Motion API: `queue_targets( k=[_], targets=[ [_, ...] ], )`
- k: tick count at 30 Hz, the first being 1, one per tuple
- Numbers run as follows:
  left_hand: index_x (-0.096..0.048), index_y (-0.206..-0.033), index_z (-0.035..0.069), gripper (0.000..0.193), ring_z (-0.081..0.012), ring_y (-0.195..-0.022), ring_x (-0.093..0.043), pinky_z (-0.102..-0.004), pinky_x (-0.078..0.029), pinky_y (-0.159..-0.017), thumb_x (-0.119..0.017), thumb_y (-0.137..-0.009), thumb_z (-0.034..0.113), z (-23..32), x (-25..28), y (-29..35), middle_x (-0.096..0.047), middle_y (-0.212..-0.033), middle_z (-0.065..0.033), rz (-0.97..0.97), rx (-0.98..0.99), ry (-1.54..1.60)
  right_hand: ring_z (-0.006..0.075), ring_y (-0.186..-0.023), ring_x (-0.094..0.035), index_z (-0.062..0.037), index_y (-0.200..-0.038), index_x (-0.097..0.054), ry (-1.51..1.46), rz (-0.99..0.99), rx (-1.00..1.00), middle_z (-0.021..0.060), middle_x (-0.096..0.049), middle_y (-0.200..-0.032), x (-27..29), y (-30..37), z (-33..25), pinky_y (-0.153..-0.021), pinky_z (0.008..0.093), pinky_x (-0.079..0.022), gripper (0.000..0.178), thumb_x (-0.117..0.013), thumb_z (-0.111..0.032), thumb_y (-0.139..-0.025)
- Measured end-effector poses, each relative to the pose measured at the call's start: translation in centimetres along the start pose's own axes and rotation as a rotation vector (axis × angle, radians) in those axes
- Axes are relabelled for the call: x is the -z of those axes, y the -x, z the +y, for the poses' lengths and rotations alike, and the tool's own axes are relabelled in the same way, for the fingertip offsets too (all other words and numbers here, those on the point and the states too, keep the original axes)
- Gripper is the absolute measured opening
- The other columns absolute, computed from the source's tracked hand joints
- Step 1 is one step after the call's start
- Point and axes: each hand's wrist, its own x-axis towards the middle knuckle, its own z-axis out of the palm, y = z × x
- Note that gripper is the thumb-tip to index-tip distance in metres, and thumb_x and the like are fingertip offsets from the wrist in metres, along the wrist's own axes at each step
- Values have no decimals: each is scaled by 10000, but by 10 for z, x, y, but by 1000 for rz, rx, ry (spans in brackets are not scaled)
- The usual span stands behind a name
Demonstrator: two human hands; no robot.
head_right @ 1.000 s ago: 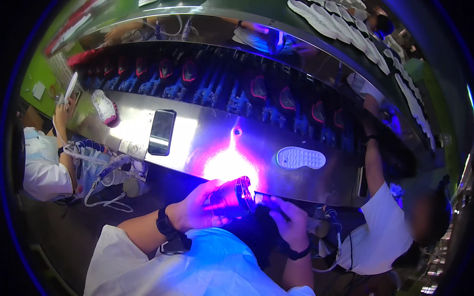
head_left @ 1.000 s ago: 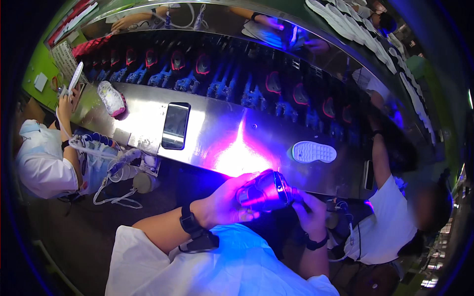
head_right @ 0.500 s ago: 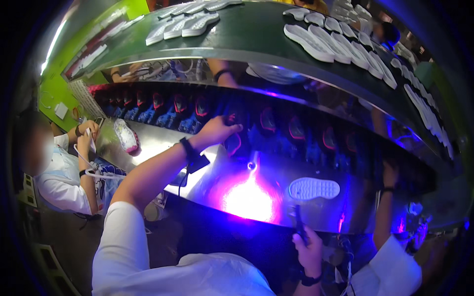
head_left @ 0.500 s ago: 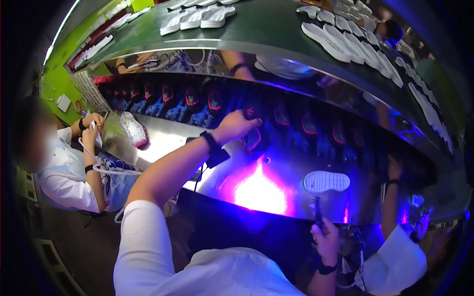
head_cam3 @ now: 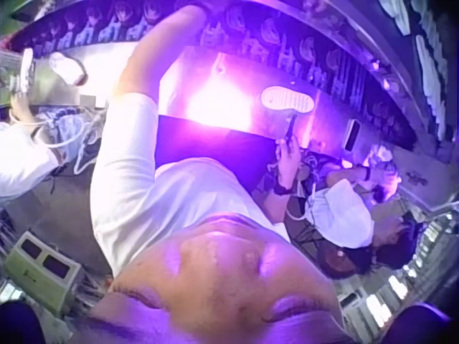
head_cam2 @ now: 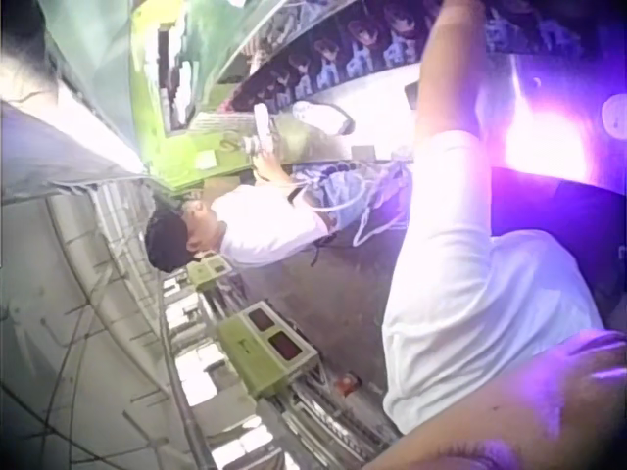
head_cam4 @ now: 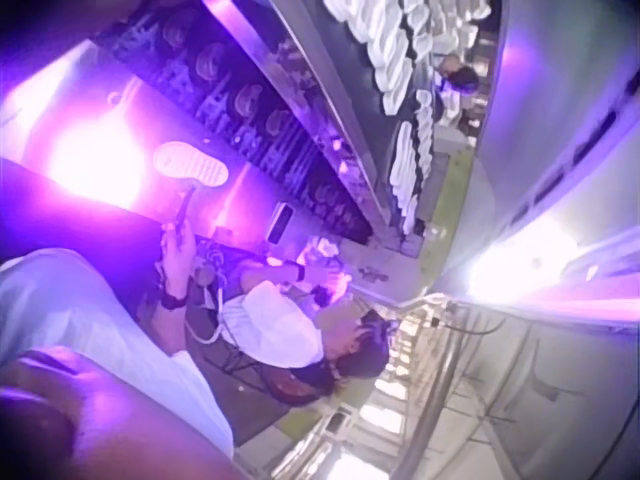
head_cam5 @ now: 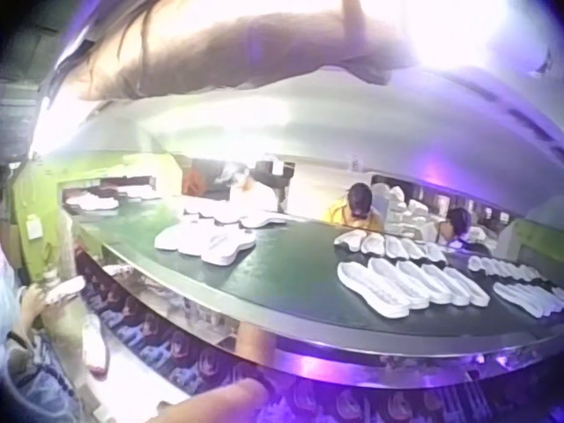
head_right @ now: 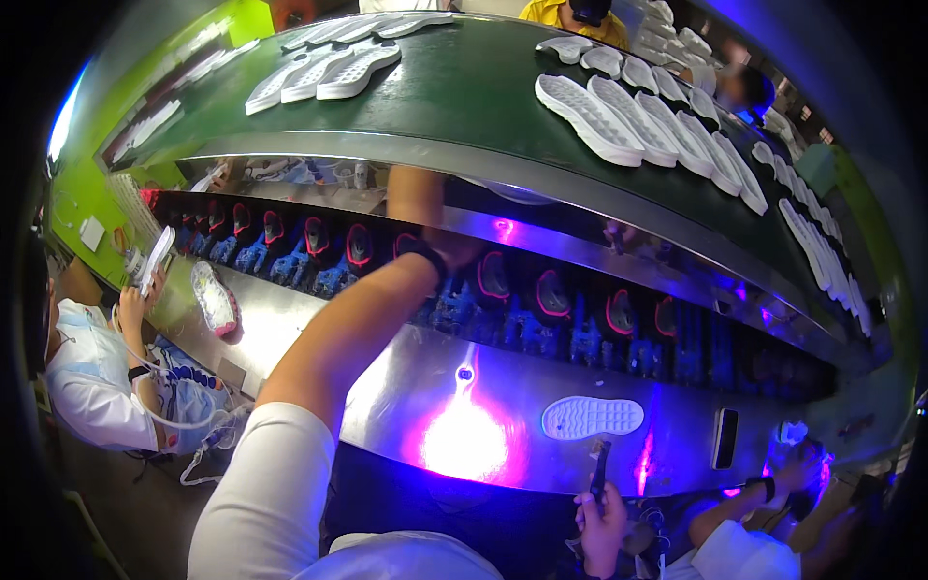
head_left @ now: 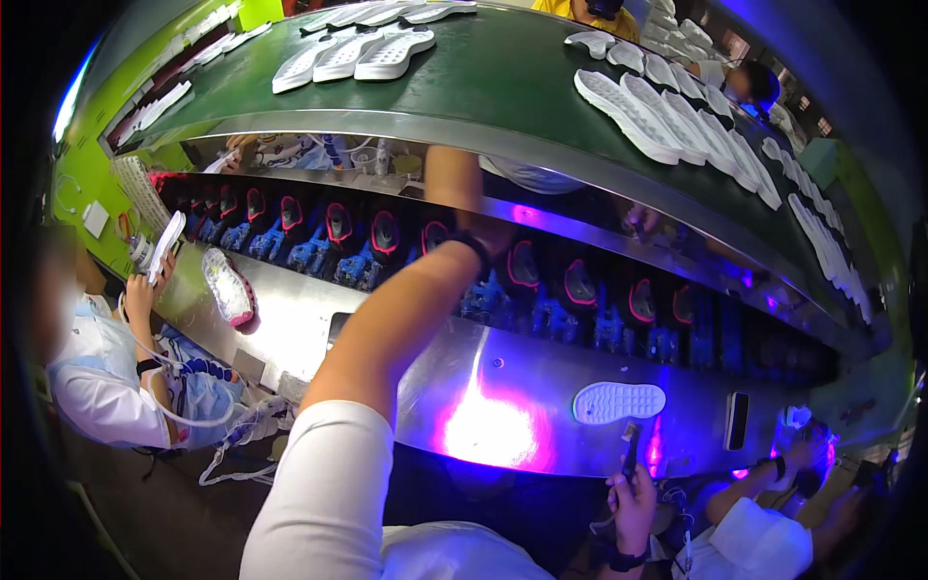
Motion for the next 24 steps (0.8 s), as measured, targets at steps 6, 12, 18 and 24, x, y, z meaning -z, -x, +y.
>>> queue_targets(
  k=[6,12,18,24],
  targets=[
    [-743,-1126,90,388,-327,-1090,-726,-460,-583,-883,-592,-925,386,71,-6,24,-744,-1165,-134,-281,551,103,44,-599,-515,-18,-1309,-570,15,-51,46,42,-662,-888,-14,-3,-2,-485,195,-377,304,-609,-63,-1011],
    [-744,-1163,64,541,-353,-1057,-731,-449,-591,-898,-650,-860,503,65,65,21,-743,-1170,-175,-439,407,189,41,-595,-508,-24,-1280,-603,-45,-33,38,25,-672,-875,1,-2,-1,-493,197,-375,284,-631,-78,-1002],
    [-667,-1311,83,559,-356,-1183,-673,-484,-546,-954,-562,-936,484,44,27,26,-688,-1294,-184,-38,86,-213,52,-575,-509,-3,-1269,-589,-42,-23,5,47,-655,-866,20,-5,1,-478,204,-384,279,-618,-46,-995],
    [-649,-1353,131,453,-335,-1283,-622,-503,-529,-1010,-505,-1005,383,184,31,2,-637,-1398,-151,-199,143,79,65,-569,-517,8,-1284,-577,-119,48,58,71,-658,-871,38,-4,9,-477,216,-398,294,-629,-53,-1001]
  ],
)
